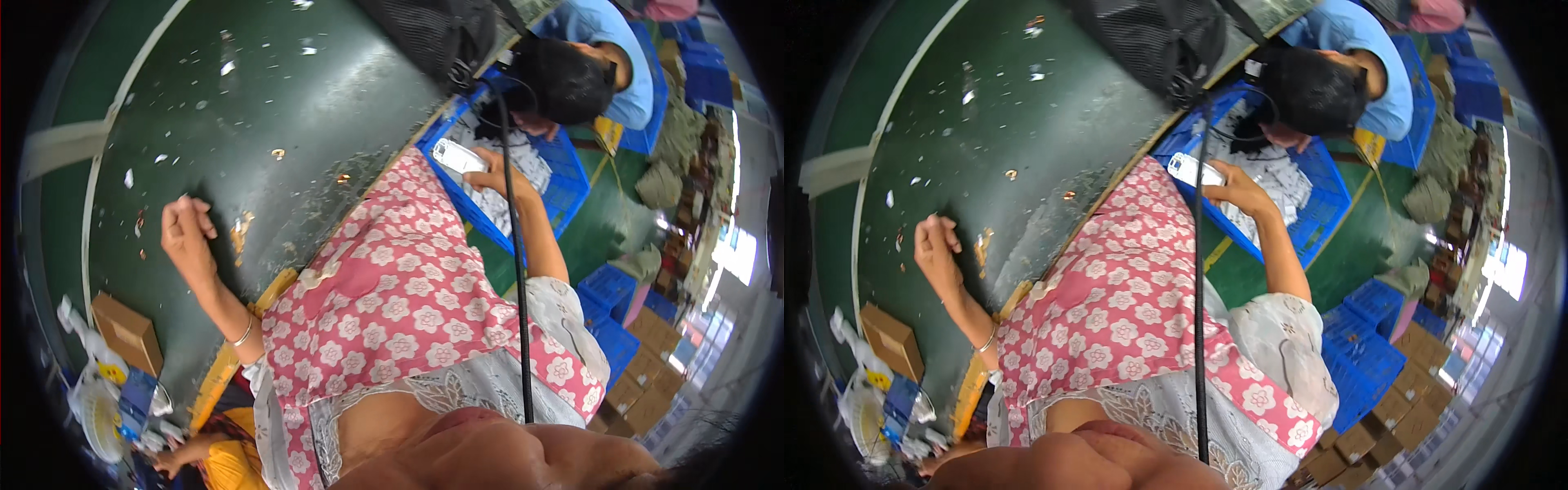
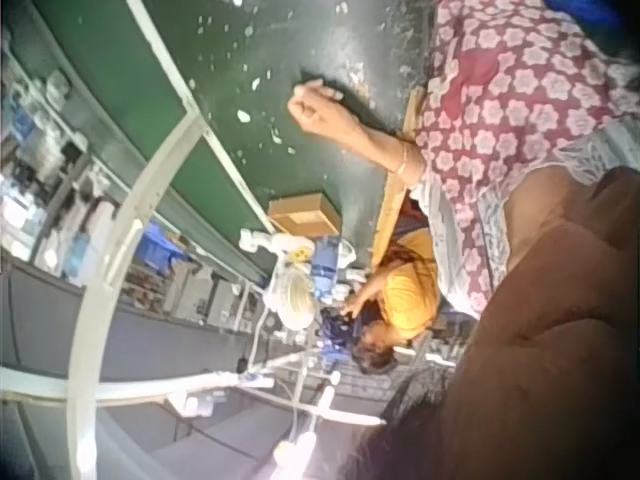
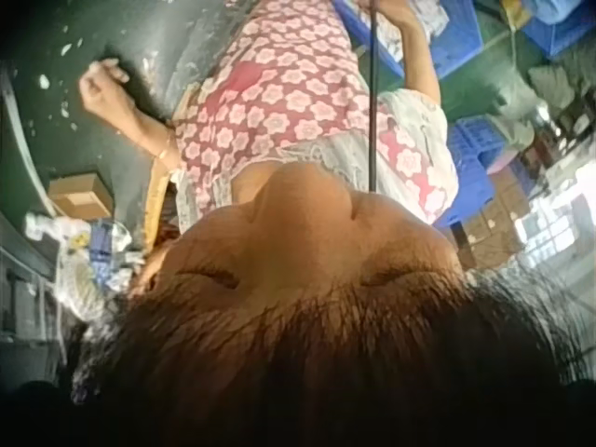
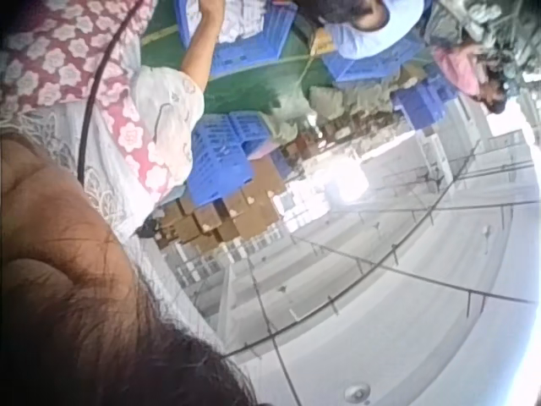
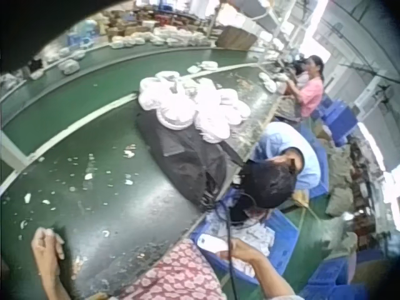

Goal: The person assembles portable fans by fitting internal electronic components and fan heads into the casing pieces, snapping the casings closed by hand, and testing the fans.

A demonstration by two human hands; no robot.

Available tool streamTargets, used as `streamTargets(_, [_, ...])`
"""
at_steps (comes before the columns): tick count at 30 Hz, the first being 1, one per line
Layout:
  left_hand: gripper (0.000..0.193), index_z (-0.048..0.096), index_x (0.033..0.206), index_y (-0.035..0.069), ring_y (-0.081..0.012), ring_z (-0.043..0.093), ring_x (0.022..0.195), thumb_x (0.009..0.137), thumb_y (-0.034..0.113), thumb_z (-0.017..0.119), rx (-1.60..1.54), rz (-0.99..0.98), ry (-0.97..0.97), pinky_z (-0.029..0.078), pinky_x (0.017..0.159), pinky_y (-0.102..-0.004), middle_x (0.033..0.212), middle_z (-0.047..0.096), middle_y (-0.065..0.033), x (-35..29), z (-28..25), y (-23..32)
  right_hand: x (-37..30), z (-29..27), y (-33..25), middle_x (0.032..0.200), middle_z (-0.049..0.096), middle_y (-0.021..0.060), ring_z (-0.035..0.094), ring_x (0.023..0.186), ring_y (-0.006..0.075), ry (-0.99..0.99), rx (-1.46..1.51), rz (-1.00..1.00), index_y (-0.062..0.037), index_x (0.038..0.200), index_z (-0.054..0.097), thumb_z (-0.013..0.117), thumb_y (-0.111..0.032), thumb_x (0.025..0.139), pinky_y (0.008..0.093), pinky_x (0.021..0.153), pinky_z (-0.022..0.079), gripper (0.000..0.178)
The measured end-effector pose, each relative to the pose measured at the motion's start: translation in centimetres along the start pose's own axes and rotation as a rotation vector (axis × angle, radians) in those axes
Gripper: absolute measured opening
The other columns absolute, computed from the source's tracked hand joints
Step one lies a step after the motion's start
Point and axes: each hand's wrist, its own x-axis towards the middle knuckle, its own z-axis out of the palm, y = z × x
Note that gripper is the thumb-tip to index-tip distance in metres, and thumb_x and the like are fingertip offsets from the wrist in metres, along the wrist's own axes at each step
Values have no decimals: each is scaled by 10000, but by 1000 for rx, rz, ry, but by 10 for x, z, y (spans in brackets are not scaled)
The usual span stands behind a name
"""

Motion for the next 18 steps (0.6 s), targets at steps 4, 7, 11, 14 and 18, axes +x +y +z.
streamTargets(4, [221, 508, 757, 35, -39, 404, 496, 925, 179, 494, -73, 29, -17, 338, 443, -180, 630, 508, -17, 1, 1, -6, 15, 7, -3, 790, 576, 5, 511, 653, 82, -37, 14, -39, -13, 1139, 523, 719, -168, 702, 221, 564, 409, 504])
streamTargets(7, [229, 505, 753, 39, -38, 405, 500, 925, 189, 495, -81, 26, -33, 342, 446, -179, 641, 514, -16, 4, 4, -4, 34, -8, 35, 780, 573, 7, 510, 647, 84, 11, 106, 22, -9, 1137, 511, 708, -144, 713, 214, 558, 407, 486])
streamTargets(11, [230, 510, 749, 43, -33, 388, 487, 929, 183, 482, -30, 12, -40, 318, 443, -175, 602, 494, -5, 8, -3, -5, 47, -22, 105, 709, 566, 37, 521, 578, 102, 129, 287, 210, 77, 1258, 353, 692, -71, 726, 221, 476, 404, 648])
streamTargets(14, [245, 526, 744, 38, -36, 390, 482, 923, 201, 491, -22, 26, -20, 314, 439, -181, 587, 481, 5, 10, -6, 0, 46, -38, 188, 694, 589, 97, 563, 543, 150, 349, 90, 289, 135, 1247, 291, 740, -138, 700, 252, 462, 474, 759])
streamTargets(18, [233, 532, 732, 67, -36, 426, 492, 895, 233, 536, -15, -156, 83, 338, 429, -185, 607, 514, 5, 8, -3, 13, 27, -46, 249, 940, 599, 281, 636, 778, 315, 388, -869, 156, 69, 1234, 382, 778, -386, 607, 374, 687, 500, 870])
